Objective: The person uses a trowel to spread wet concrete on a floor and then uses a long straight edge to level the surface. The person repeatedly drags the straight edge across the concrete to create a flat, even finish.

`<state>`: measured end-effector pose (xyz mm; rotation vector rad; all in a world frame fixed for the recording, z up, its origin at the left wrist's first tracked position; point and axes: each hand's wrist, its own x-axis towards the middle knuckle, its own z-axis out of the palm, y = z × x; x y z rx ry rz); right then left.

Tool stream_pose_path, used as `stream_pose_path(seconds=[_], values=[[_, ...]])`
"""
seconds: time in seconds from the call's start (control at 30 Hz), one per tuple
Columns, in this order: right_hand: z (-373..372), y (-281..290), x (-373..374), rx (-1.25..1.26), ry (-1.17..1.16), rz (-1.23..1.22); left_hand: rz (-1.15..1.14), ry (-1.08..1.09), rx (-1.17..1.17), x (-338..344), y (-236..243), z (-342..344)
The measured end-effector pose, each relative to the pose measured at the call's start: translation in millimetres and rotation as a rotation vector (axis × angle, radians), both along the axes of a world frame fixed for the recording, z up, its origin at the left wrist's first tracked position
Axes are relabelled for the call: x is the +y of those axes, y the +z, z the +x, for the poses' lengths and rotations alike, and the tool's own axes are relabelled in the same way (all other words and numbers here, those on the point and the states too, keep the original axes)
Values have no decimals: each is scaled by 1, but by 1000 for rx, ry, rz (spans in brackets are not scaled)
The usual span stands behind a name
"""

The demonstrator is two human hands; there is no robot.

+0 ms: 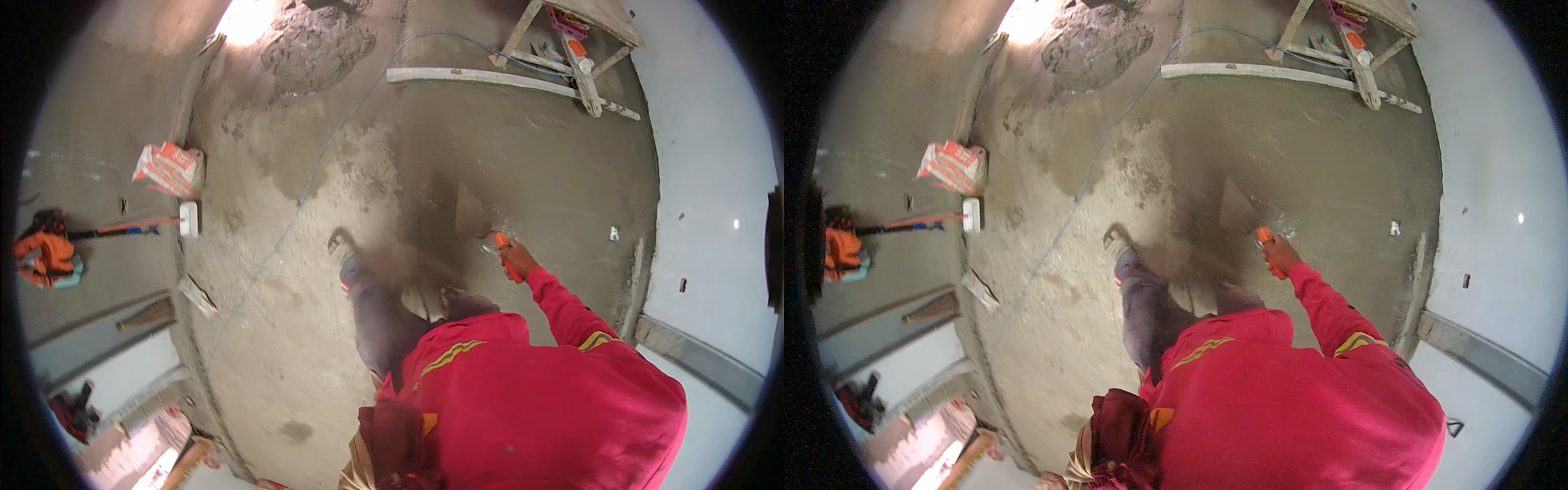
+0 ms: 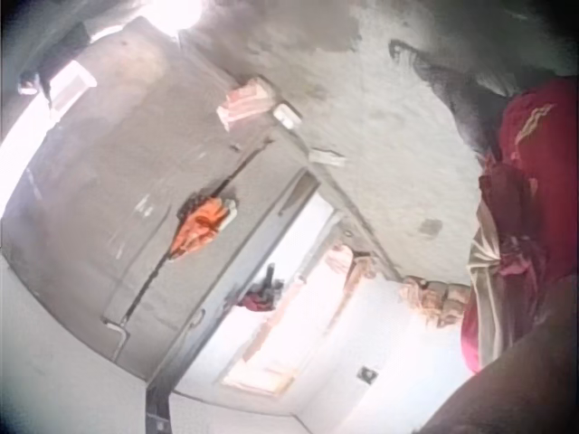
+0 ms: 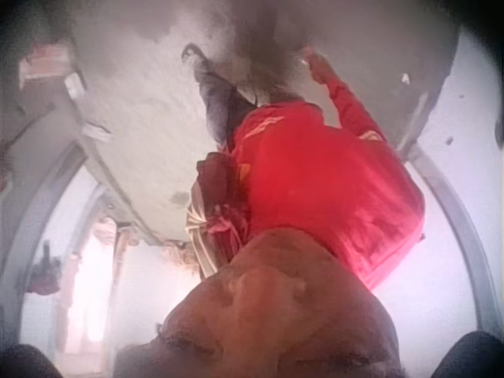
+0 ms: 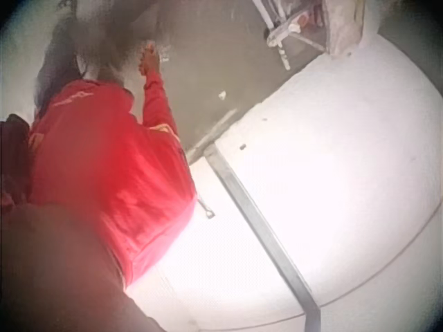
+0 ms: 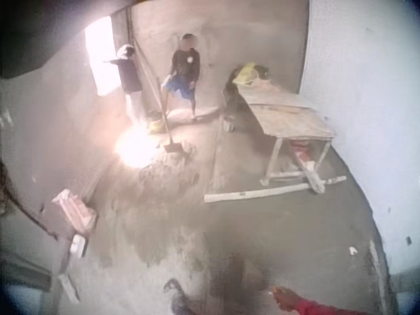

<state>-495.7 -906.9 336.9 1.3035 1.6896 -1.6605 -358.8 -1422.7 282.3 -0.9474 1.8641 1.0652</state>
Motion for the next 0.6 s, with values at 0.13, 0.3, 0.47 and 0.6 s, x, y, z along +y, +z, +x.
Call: stream_pose_path(seconds=[0.13,0.3,0.47,0.6], values=[[-52,-41,-20,-139,-163,17,48,-366,47,-63,-44,-127],[-60,-71,-89,-486,-419,54,77,-692,100,-183,-81,-353],[-75,-67,-160,-539,-574,-1,-389,-1005,103,-203,-37,-637],[-125,-66,-181,-475,-599,-73,-319,-858,199,-52,26,-800]])
